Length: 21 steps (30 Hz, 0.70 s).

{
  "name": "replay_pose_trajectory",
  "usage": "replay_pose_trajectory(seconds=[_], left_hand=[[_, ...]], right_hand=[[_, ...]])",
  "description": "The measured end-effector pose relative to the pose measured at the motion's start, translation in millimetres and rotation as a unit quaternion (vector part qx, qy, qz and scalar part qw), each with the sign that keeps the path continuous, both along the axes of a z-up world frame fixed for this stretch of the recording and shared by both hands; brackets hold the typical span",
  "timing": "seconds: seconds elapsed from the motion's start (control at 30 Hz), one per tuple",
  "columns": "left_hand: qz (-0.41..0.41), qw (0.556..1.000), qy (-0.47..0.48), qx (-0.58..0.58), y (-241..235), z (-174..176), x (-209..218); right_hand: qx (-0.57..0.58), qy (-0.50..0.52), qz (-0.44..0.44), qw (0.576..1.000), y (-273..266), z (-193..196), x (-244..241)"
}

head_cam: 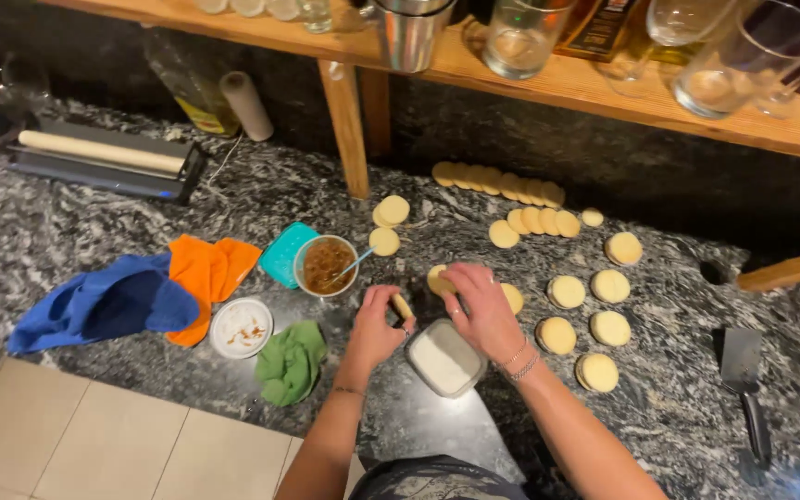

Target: The person spreads a brown paste onto round cookies using a small blue spatula, then places another cookie on top to form a sandwich. They repeat this process for several cookies, arranging the finished sandwiches on the countertop.

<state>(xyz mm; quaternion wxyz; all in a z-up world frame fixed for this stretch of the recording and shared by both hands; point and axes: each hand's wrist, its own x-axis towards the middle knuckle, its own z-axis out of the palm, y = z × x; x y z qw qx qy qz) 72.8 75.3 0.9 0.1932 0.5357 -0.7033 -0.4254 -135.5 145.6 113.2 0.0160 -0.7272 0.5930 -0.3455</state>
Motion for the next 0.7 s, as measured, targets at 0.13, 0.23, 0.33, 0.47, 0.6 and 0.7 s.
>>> replay_pose_trajectory(seconds=[0.13,0.23,0.33,0.47,0.6,0.7], left_hand=[[0.041,0.972,0.097,-0.21,38,-10,31],[0.063,0.971,0.093,-0.212,49,4,52],[0.198,0.919,0.149,-0.307,38,22,72],[0.291,0.899,0.104,-0.309,13,50,87],[0.268,0.927,0.122,-0.231,-20,48,83],[0.297,0.906,0.146,-0.263,-43,14,68]], right_hand=[[-0.002,0.15,0.082,0.985,-69,34,54],[-0.048,0.296,0.148,0.942,-124,6,75],[0.091,0.362,0.235,0.898,-146,3,87],[0.061,0.356,0.265,0.894,-140,28,86],[0.057,0.358,0.246,0.899,-141,58,73],[0.039,0.358,0.237,0.902,-153,45,66]])
